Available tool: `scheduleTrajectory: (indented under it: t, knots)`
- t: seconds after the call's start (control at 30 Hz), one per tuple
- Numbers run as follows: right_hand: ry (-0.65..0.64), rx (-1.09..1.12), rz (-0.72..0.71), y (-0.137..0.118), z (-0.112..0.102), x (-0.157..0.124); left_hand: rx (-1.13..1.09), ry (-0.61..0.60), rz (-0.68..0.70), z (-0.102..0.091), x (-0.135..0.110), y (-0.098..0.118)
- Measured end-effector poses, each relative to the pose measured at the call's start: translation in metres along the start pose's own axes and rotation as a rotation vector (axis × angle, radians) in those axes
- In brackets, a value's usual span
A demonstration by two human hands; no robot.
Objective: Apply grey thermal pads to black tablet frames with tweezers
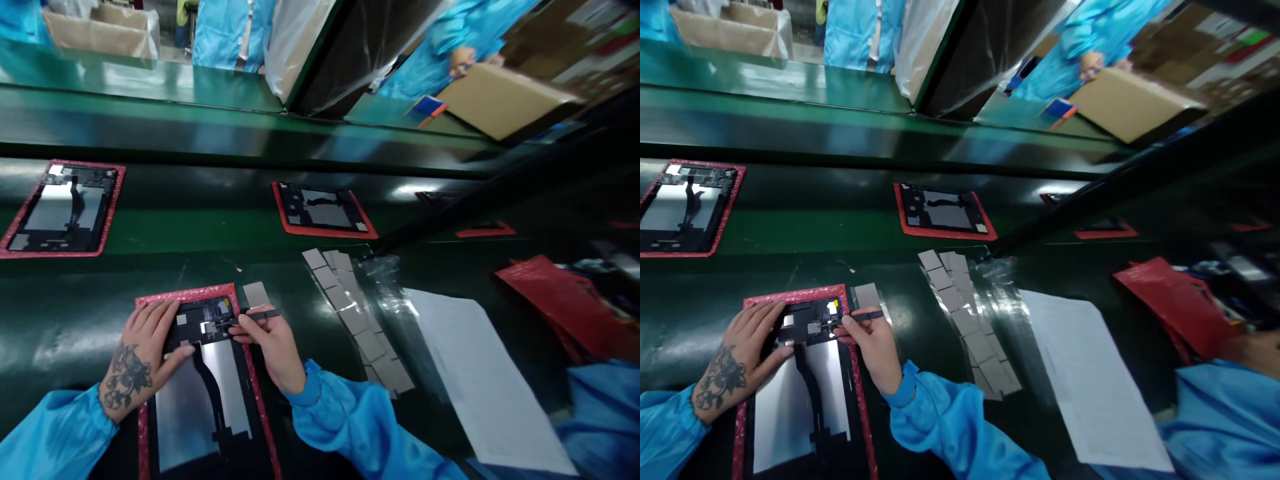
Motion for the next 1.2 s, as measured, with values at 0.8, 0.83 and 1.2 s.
scheduleTrajectory:
  t: [0.8, 0.83, 1.2]
  knots:
    - [0.026, -0.136, -0.011, 0.010, -0.001, 0.001, 0.043, -0.019, 0.008, 0.011, 0.001, 0.022]
    - [0.024, -0.140, -0.014, 0.010, -0.002, 0.001, 0.025, -0.012, 0.019, 0.010, 0.002, 0.024]
    - [0.106, -0.220, -0.372, -0.031, -0.013, -0.016, 0.053, 0.007, 0.128, 0.006, 0.005, 0.036]
Point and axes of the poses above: each hand's wrist, its own x-axis towards the middle knuckle, its own z-axis out of the palm, y = z × x, the point moved 9 cm from there along x, towards the middle knuckle, and after that the axes turned 2 degrees about z, right-handed, at the moved point
